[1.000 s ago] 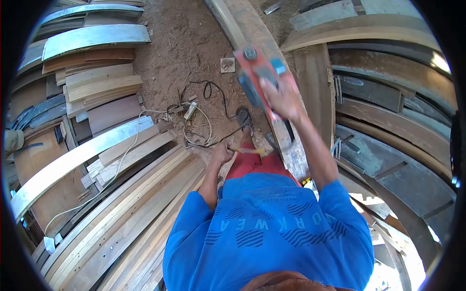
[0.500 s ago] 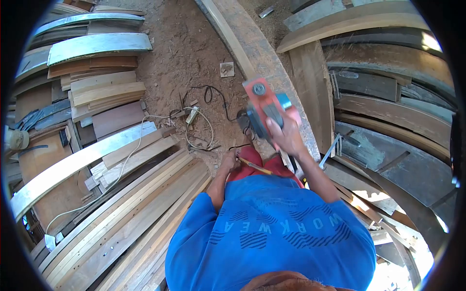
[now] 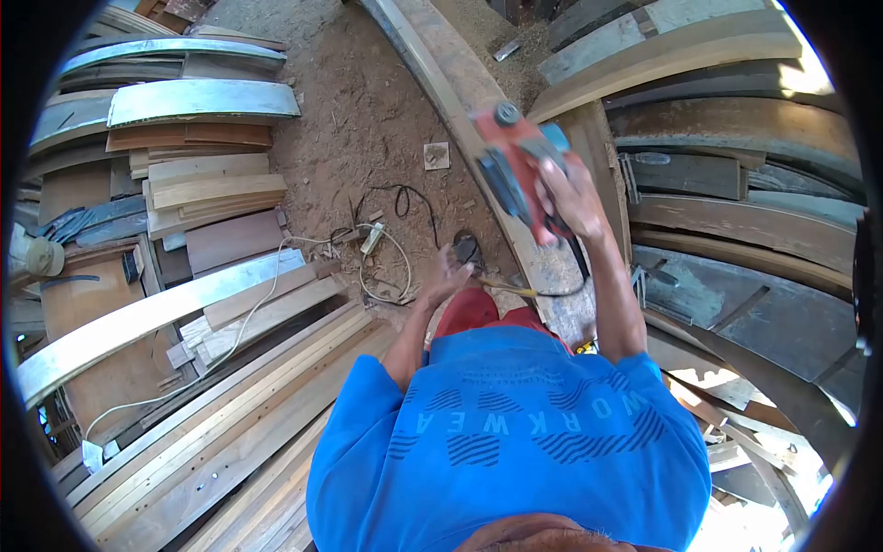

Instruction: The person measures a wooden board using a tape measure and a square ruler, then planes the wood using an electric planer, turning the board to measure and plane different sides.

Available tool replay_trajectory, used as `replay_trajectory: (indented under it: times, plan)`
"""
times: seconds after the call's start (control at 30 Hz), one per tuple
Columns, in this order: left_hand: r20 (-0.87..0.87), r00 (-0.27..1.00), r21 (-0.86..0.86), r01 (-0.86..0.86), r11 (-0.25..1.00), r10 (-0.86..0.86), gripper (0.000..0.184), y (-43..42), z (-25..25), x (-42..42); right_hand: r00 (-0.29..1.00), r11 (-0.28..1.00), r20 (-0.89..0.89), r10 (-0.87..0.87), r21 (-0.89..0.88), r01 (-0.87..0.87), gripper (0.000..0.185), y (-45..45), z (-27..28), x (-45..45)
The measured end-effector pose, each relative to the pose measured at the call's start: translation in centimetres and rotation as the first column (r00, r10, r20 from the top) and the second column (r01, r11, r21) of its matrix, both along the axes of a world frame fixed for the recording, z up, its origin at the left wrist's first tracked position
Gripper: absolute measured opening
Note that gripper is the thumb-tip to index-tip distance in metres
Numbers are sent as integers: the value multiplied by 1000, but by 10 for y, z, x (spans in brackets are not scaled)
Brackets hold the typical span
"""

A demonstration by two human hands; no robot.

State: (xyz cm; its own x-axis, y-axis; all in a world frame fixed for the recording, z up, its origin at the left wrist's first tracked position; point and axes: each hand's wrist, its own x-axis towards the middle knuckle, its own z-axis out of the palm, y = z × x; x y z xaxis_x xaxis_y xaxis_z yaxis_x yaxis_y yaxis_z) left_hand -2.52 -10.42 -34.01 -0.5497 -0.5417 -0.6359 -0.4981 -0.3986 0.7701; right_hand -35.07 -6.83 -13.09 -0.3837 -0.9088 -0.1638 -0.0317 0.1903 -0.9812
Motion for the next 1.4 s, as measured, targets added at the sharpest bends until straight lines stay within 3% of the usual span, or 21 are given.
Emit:
replay_trajectory:
  times: [0.07, 0.17, 0.23, 0.27, 0.37, 0.47, 0.57, 0.67, 0.77, 0.87, 0.97, 1.17, 1.27, 1.33, 1.4]
  plan:
    - [-127, 981, 92, -139, 986, 150, 110, 4, -6, -39, 995, 996, -84, -45, 71, 51, 48, 45, 6, 4]
    - [-186, 948, 133, -236, 963, 258, 108, 16, 3, -101, 990, 957, -109, -93, 265, 119, 50, 111, 0, 11]
    - [-322, 928, 66, -174, 983, 186, 109, 29, -3, -130, 984, 894, -109, -142, 412, 175, 52, 147, -3, 18]
    - [-386, 911, 31, -142, 989, 143, 110, 37, -7, -142, 979, 899, -120, -163, 392, 198, 54, 168, -30, 19]
    - [-242, 946, 28, -217, 976, 217, 105, 64, -37, -156, 960, 872, -79, -268, 403, 276, 52, 207, -65, 34]
    - [-280, 909, 149, -278, 949, 310, 79, 65, -23, -159, 953, 855, -39, -301, 431, 288, 51, 229, -88, 45]
    - [-205, 930, 50, -302, 952, 305, 49, 64, -15, -154, 950, 858, -26, -311, 422, 292, 51, 239, -105, 54]
    - [-111, 926, 37, -360, 932, 361, 32, 60, -12, -134, 936, 858, 41, -350, 415, 303, 52, 245, -136, 59]
    - [-2, 924, -7, -383, 924, 383, 36, 55, 6, -108, 934, 891, 62, -352, 327, 314, 51, 245, -148, 64]
    - [-80, 928, -15, -365, 931, 363, 48, 48, 3, -77, 924, 891, 127, -361, 340, 301, 50, 242, -145, 70]
    - [-66, 930, 32, -361, 932, 362, 49, 44, 46, -60, 919, 888, 149, -366, 352, 296, 47, 241, -155, 72]
    - [-412, 858, 291, -195, 937, 306, 64, 41, 105, -24, 910, 889, 175, -376, 347, 301, 46, 244, -173, 75]
    - [-461, 827, 372, -149, 916, 321, 76, 53, 173, -33, 947, 852, 108, -303, 475, 219, 50, 243, -151, 70]
    - [-512, 789, 356, -165, 920, 340, 77, 56, 194, -36, 955, 866, -228, -188, 421, 271, 57, 243, -117, 73]
    - [-561, 751, 356, -159, 921, 347, 76, 58, 221, -43, 833, 884, -548, -73, 350, 308, 71, 242, -73, 78]
